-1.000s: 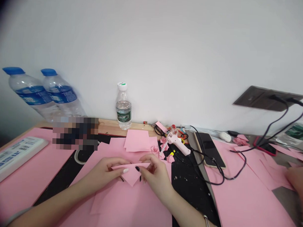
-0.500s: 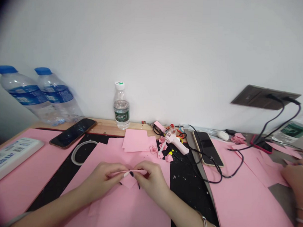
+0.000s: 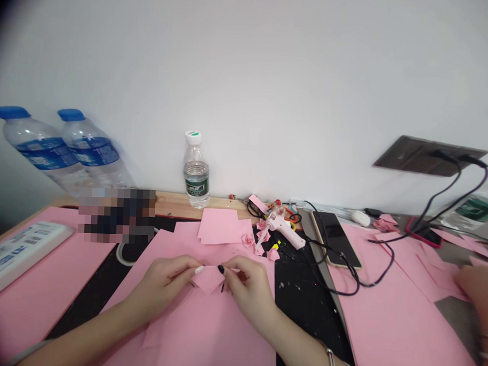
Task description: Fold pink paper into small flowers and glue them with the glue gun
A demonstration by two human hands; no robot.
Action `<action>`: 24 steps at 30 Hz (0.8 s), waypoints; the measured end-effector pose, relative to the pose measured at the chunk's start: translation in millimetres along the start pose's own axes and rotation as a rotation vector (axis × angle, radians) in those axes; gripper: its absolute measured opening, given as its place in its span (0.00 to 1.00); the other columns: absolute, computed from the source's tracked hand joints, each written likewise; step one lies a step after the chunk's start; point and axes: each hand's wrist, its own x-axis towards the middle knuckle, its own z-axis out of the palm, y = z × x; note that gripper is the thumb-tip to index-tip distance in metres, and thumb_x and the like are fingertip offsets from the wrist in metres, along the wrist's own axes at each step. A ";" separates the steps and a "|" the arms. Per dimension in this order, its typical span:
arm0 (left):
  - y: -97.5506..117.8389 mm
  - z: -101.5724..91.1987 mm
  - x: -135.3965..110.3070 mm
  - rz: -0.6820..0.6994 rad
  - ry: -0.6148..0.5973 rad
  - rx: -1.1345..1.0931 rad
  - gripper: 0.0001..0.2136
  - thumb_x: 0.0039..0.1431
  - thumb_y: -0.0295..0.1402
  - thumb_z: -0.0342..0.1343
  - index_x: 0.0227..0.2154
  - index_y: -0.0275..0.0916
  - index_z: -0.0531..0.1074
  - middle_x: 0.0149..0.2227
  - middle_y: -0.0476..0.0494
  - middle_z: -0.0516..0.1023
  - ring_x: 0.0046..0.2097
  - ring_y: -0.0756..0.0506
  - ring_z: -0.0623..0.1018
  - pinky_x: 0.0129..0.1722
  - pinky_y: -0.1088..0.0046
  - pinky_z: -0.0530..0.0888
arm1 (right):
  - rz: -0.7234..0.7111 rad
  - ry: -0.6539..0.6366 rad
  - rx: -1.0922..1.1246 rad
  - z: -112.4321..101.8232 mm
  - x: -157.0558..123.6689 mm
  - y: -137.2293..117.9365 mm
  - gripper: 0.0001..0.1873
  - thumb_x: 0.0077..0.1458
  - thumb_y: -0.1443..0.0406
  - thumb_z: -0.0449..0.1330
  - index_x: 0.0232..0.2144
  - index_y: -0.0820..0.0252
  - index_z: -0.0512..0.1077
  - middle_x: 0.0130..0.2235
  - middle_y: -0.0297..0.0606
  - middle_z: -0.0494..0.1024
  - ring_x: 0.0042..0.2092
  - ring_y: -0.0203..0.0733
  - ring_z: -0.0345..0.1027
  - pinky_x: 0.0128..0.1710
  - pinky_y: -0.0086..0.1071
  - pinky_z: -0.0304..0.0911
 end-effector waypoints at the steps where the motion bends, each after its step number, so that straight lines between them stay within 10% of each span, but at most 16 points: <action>1: 0.0 -0.4 0.1 -0.021 0.016 -0.002 0.11 0.60 0.32 0.51 0.28 0.39 0.76 0.26 0.48 0.79 0.29 0.47 0.76 0.31 0.77 0.68 | 0.006 0.010 0.013 -0.2 0.4 -0.2 0.12 0.58 0.61 0.57 0.26 0.61 0.73 0.22 0.35 0.72 0.22 0.37 0.65 0.22 0.28 0.59; 24: -0.2 -3.7 3.3 -0.110 0.089 -0.154 0.15 0.61 0.40 0.49 0.21 0.40 0.64 0.21 0.53 0.65 0.29 0.44 0.79 0.29 0.75 0.69 | -0.015 0.099 0.031 -5.3 -1.5 3.9 0.25 0.65 0.52 0.47 0.20 0.58 0.63 0.19 0.33 0.67 0.22 0.36 0.61 0.23 0.30 0.55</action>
